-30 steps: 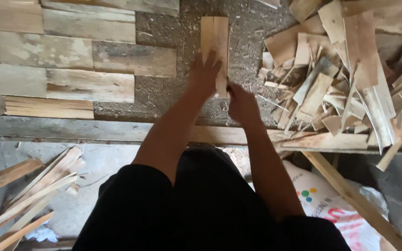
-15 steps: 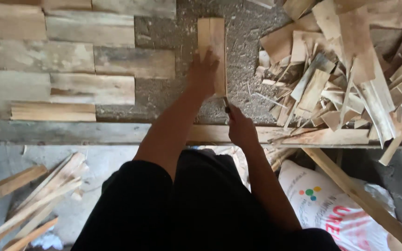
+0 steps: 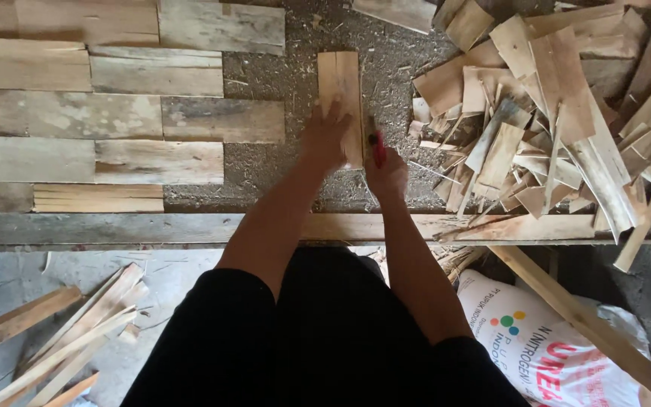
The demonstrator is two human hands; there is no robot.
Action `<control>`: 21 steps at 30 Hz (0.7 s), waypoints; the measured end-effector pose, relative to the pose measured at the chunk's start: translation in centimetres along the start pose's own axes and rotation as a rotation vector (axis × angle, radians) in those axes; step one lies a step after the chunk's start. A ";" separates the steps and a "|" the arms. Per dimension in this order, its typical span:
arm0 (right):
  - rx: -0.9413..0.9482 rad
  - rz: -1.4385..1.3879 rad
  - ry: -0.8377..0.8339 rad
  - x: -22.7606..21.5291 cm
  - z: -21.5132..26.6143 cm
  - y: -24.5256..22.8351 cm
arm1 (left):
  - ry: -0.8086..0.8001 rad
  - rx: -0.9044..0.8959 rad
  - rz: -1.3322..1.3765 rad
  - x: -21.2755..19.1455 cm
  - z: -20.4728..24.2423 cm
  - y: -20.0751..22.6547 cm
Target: Trim and arrange thin wood planks to create a tiled pattern on a surface.
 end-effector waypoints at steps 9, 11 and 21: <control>0.065 0.160 -0.060 2.0 -1.2 0.4 | 0.127 0.051 0.022 2.1 -0.5 -1.0; 0.049 0.203 -0.047 2.2 -1.2 0.9 | 0.101 0.053 0.013 1.2 0.0 -0.9; 0.178 0.279 -0.053 -4.6 -3.3 11.6 | -0.005 0.037 0.001 -1.1 1.4 -0.4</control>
Point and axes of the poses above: each hand's wrist, its own z-axis away from the middle knuckle, its own x-axis out of the palm, y = z × x, the point moved 6 cm from there along -z, towards the middle knuckle, and after that the axes turned 11 degrees about -y, right-handed, at the moved point
